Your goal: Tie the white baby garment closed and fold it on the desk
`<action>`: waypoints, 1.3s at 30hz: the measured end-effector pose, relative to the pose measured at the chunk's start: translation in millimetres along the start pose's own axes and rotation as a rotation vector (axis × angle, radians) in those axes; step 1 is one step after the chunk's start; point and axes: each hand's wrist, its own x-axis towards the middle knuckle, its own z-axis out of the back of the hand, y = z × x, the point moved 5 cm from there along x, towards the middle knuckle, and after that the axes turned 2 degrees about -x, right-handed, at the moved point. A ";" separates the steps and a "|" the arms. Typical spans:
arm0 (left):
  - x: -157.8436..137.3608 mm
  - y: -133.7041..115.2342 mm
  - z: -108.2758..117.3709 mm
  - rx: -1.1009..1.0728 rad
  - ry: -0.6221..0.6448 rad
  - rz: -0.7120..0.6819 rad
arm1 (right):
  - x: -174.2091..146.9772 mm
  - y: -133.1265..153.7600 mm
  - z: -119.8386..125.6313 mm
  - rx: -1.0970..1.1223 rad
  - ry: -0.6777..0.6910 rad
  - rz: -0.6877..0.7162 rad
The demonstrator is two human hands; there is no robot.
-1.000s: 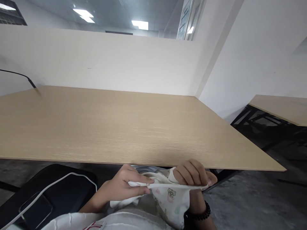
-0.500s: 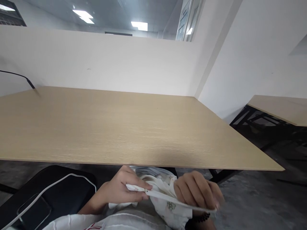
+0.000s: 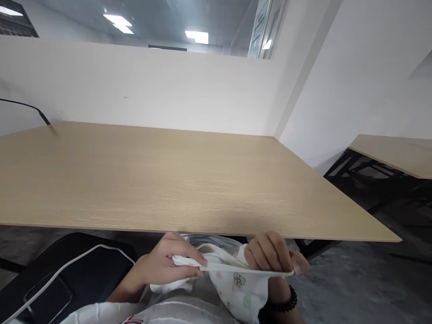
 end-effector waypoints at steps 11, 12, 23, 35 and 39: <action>-3.8 7.1 -1.3 0.092 0.045 0.116 | -50.8 -25.8 1.6 -0.417 -0.231 -0.595; -4.4 9.2 -2.4 0.098 0.073 0.145 | -52.2 -27.3 1.3 -0.464 -0.229 -0.628; -6.6 20.4 -6.7 0.273 0.135 0.232 | -53.1 -32.7 0.5 -0.476 -0.050 -0.723; -5.1 9.3 -7.8 0.313 0.138 0.037 | -50.2 -15.6 11.0 -0.205 -0.033 -0.455; -2.5 7.4 -4.8 0.281 0.073 0.017 | -48.3 -12.2 11.0 -0.175 -0.021 -0.498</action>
